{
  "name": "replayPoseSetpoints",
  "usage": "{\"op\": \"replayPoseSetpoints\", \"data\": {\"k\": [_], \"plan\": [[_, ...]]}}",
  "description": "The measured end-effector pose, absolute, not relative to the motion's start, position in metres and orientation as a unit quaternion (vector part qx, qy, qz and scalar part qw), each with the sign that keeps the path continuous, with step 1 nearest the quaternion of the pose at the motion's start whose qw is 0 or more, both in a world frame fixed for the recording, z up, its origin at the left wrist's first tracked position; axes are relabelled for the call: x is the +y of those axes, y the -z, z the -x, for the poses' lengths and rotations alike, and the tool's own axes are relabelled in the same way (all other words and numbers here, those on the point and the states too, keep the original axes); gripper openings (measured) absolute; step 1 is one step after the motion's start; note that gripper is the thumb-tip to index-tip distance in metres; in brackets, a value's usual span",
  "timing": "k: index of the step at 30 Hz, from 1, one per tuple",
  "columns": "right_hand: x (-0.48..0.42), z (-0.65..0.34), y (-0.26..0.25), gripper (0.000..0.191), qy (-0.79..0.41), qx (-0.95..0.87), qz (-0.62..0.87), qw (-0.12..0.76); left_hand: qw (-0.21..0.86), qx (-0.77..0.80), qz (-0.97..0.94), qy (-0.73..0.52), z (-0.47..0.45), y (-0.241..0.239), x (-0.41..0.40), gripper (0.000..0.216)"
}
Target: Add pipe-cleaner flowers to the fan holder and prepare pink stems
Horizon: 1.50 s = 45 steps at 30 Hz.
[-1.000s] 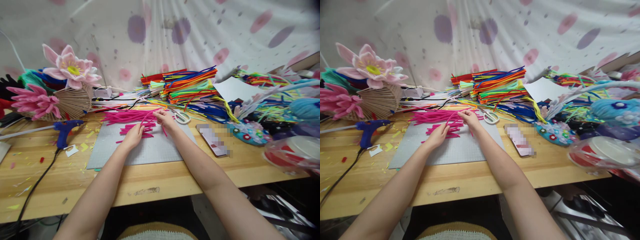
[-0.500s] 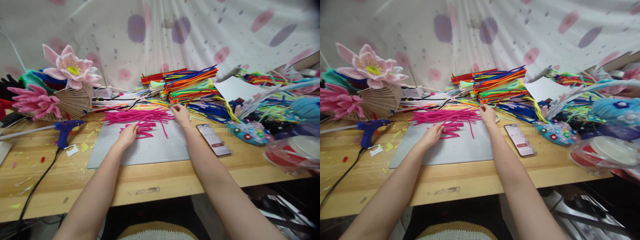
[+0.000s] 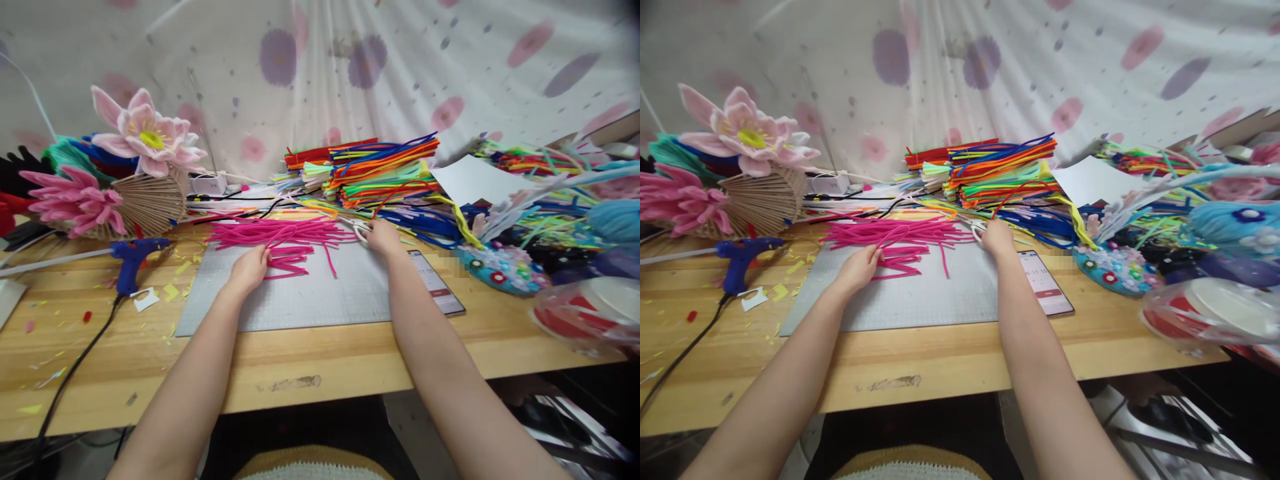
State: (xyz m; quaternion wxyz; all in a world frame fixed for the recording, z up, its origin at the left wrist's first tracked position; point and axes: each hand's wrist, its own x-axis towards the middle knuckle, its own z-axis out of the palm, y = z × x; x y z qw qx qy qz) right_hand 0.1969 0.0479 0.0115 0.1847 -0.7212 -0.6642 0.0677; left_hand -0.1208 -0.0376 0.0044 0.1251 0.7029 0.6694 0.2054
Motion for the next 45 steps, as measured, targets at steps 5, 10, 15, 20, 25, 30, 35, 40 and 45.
{"op": "replayPoseSetpoints", "data": {"k": [5, 10, 15, 20, 25, 30, 35, 40, 45], "plan": [[0.041, -0.2, -0.045, 0.014, -0.235, -0.645, 0.665, 0.293, 0.11, 0.704, -0.672, -0.203, 0.128, -0.008, -0.036, 0.03], [0.033, -0.169, -0.054, 0.015, -0.577, -0.452, 0.485, 0.477, 0.106, 0.747, -0.63, -0.187, 0.125, -0.012, -0.037, 0.033], [0.02, -0.119, -0.036, 0.041, -0.791, -0.349, 0.315, 0.393, 0.131, 0.753, -0.622, -0.171, 0.123, -0.014, -0.036, 0.032], [0.007, -0.092, -0.018, 0.069, -0.887, -0.351, 0.206, 0.217, 0.119, 0.778, -0.592, -0.174, 0.126, -0.014, -0.035, 0.032], [0.003, -0.084, -0.011, 0.081, -0.913, -0.343, 0.16, 0.155, 0.105, 0.77, -0.604, -0.177, 0.123, -0.012, -0.035, 0.032], [0.003, -0.083, -0.01, 0.083, -0.919, -0.302, 0.143, 0.211, 0.104, 0.723, -0.662, -0.169, 0.11, -0.009, -0.037, 0.031], [0.005, -0.089, -0.008, 0.087, -0.919, -0.275, 0.119, 0.256, 0.113, 0.692, -0.693, -0.165, 0.099, -0.008, -0.04, 0.029], [0.005, -0.089, -0.01, 0.088, -0.918, -0.261, 0.119, 0.273, 0.118, 0.675, -0.708, -0.172, 0.097, -0.008, -0.041, 0.03], [0.003, -0.086, -0.014, 0.083, -0.911, -0.258, 0.132, 0.293, 0.132, 0.647, -0.73, -0.178, 0.097, -0.004, -0.039, 0.03]]}}
